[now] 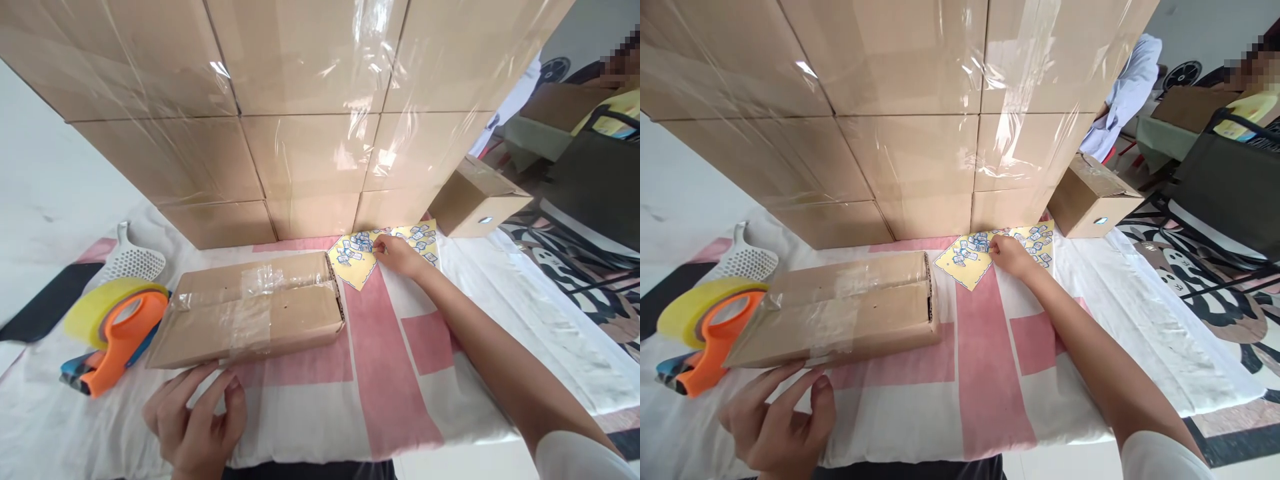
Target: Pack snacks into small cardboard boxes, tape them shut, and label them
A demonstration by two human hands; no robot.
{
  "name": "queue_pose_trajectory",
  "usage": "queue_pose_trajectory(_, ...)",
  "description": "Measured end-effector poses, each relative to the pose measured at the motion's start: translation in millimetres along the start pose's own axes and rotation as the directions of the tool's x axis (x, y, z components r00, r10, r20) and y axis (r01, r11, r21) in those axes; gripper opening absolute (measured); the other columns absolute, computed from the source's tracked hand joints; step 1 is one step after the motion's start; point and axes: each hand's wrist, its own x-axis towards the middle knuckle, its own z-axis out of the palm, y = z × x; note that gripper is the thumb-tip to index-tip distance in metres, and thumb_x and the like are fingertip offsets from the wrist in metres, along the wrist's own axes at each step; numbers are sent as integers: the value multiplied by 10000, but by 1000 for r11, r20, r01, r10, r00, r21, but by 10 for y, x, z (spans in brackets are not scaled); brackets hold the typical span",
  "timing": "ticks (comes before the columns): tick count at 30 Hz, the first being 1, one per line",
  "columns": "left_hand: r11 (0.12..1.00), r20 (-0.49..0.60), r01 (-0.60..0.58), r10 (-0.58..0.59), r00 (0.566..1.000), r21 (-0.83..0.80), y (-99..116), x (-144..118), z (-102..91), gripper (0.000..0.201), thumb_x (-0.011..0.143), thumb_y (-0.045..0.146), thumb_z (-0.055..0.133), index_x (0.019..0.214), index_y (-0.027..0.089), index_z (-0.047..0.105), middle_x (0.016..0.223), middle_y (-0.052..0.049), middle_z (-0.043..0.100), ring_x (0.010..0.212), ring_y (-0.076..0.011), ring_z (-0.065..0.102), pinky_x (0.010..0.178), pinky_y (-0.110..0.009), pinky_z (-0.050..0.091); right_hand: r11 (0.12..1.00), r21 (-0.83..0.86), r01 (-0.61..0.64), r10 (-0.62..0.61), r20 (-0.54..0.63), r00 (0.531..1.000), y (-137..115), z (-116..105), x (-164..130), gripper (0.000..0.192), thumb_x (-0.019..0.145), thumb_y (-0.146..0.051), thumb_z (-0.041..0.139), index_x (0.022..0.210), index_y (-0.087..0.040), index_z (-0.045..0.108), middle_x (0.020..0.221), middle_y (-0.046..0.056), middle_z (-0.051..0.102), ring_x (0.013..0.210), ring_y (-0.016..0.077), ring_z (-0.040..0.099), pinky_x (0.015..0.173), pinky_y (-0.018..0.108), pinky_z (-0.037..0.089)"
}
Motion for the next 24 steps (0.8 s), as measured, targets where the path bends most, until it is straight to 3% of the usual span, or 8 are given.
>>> queue_pose_trajectory(4, 999, 3, 41, -41, 999, -15, 0, -22, -17, 204, 709, 104, 758, 876, 214, 720, 919, -90, 710, 831, -239, 665, 825, -401, 503, 999, 34, 17, -16, -19, 1000, -3, 5, -14, 238, 865, -150, 587, 1093, -161, 655, 911, 69, 729, 823, 199, 649, 730, 283, 461)
queue_pose_trajectory(11, 997, 31, 30, -28, 999, -77, 13, -6, -14, 250, 700, 44, 750, 898, 195, 722, 902, -99, 734, 809, -247, 688, 826, -410, 494, 988, 135, 80, -74, -55, 996, -1, -9, -47, 311, 770, -60, 550, 1047, -159, 652, 839, 58, 695, 769, 195, 612, 716, 297, 450)
queue_pose_trajectory(17, 994, 44, 61, -58, 997, -85, 20, 5, -19, 229, 736, 70, 735, 913, 214, 716, 914, -73, 734, 814, -229, 691, 848, -409, 496, 937, 331, 112, -87, -89, 992, -81, -81, -97, 165, 825, -208, 587, 983, -178, 626, 809, 40, 659, 765, 182, 606, 723, 311, 485)
queue_pose_trajectory(19, 993, 51, 73, -69, 996, -88, 12, -21, -23, 233, 742, 71, 731, 924, 217, 715, 919, -69, 734, 815, -224, 688, 852, -410, 497, 827, 538, 161, -156, -56, 986, -224, -72, -164, 199, 846, -310, 635, 998, -181, 628, 834, 36, 657, 793, 180, 622, 729, 313, 500)
queue_pose_trajectory(22, 989, 14, 114, -113, 993, -94, -40, -107, -23, 261, 728, 77, 744, 945, 221, 719, 952, -80, 719, 866, -250, 672, 886, -448, 492, 556, 811, 184, -305, -7, 952, -537, 33, -328, 265, 864, -406, 705, 1001, -188, 643, 880, 27, 632, 791, 158, 598, 706, 299, 498)
queue_pose_trajectory(24, 955, 42, 258, -254, 966, -148, -95, -167, -21, 401, 729, 133, 764, 1105, 248, 685, 1142, -111, 666, 1080, -320, 621, 1004, -527, 439, 418, 895, 154, -361, 8, 933, -743, 155, -447, 276, 888, -430, 714, 1025, -204, 634, 903, 8, 590, 723, 128, 558, 644, 273, 486)
